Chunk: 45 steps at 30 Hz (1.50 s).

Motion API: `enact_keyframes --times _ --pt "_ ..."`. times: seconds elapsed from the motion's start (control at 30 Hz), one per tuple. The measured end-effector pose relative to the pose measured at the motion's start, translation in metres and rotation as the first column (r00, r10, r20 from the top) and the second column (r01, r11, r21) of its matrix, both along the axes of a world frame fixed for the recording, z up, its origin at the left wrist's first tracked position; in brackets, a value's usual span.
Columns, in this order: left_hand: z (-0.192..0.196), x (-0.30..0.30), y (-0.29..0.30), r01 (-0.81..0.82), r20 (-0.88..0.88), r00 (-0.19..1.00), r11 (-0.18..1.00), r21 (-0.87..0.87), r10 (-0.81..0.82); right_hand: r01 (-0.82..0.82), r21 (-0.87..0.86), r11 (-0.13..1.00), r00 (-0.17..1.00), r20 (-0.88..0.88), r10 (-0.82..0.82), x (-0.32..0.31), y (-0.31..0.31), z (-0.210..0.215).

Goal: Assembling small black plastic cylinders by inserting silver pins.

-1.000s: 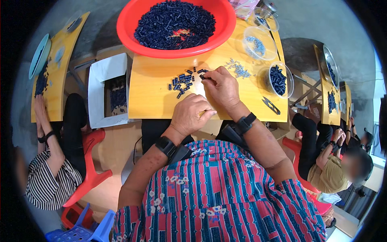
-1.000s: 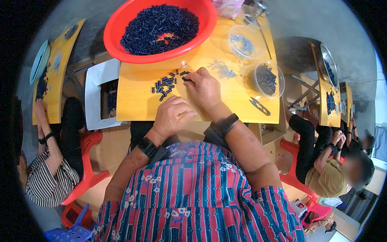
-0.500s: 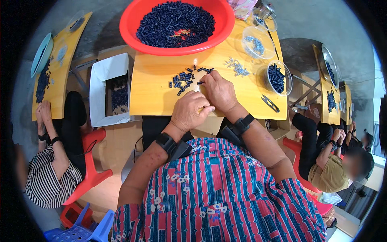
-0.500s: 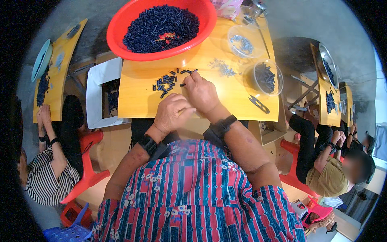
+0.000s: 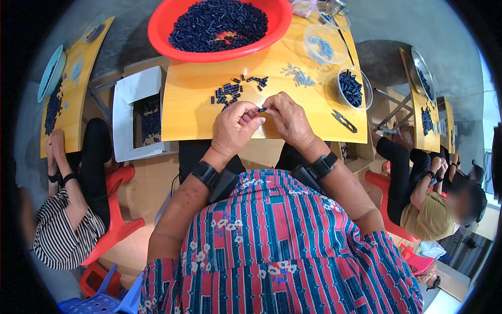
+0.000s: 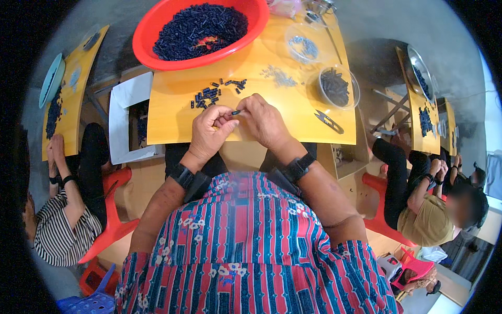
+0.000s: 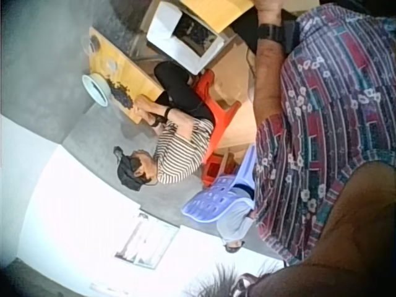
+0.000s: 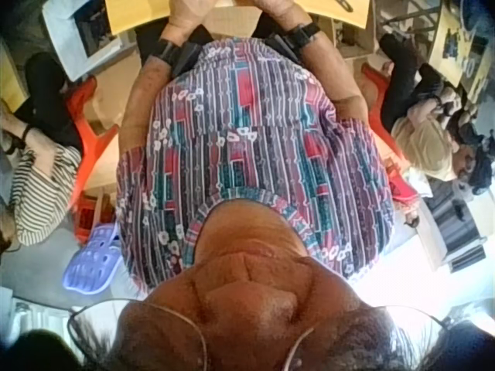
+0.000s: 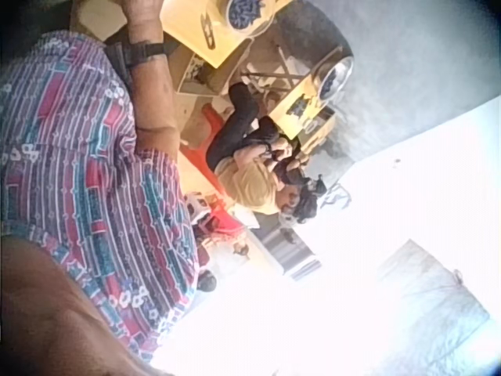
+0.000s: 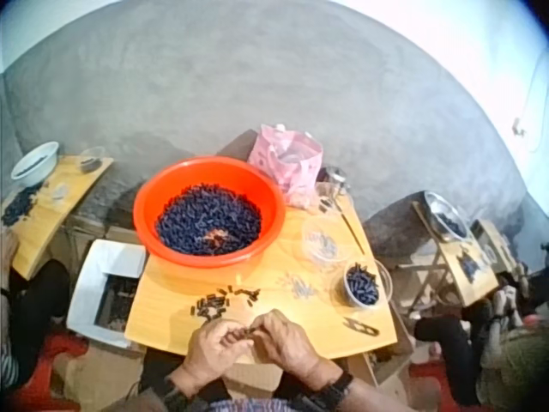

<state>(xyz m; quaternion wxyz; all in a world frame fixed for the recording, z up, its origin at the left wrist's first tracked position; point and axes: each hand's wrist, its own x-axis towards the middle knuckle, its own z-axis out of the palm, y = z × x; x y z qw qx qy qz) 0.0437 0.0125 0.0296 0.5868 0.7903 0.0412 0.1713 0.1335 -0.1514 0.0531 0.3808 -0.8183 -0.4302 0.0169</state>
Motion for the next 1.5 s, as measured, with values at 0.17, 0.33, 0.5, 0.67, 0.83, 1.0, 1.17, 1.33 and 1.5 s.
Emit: enact_keyframes --times 0.17,0.33,0.5,0.67,0.83,1.0,1.17,1.33,1.5 --pt "-0.004 0.001 0.003 0.010 0.048 0.999 0.997 0.073 -0.013 -0.015 0.029 0.999 0.997 -0.079 0.017 -0.004 0.002 -0.003" --pt "-0.005 0.001 0.003 0.013 0.059 0.998 0.999 0.050 -0.016 0.044 0.107 0.993 0.970 -0.243 -0.016 -0.009 0.001 -0.014" --pt "-0.006 0.001 0.002 -0.005 0.041 0.999 1.000 0.027 0.004 0.077 0.170 0.982 0.948 -0.319 -0.019 -0.010 0.001 -0.019" --pt "-0.007 0.002 0.001 -0.015 0.053 0.998 0.999 -0.032 0.017 0.110 0.169 0.979 0.929 -0.368 -0.041 -0.011 -0.001 -0.021" --pt "-0.012 0.005 0.004 0.013 0.054 0.999 0.999 -0.034 -0.011 0.158 0.147 0.976 0.888 -0.454 -0.075 -0.012 -0.001 -0.017" --pt "-0.005 0.006 0.000 0.029 0.012 1.000 0.999 -0.021 -0.029 0.200 0.145 0.969 0.897 -0.424 -0.122 -0.012 -0.002 -0.023" --pt "-0.002 0.002 -0.001 0.028 -0.059 0.998 0.998 0.059 -0.025 0.229 0.109 0.967 0.929 -0.322 -0.184 -0.009 -0.005 -0.012" --pt "0.002 0.001 -0.001 0.058 -0.081 0.995 0.997 0.058 -0.053 0.483 0.054 0.874 0.866 -0.178 -0.467 0.012 -0.029 -0.012" --pt "0.005 0.000 -0.002 0.073 -0.046 0.997 0.992 0.102 -0.068 0.590 0.026 0.807 0.805 -0.094 -0.586 0.033 -0.043 -0.005"
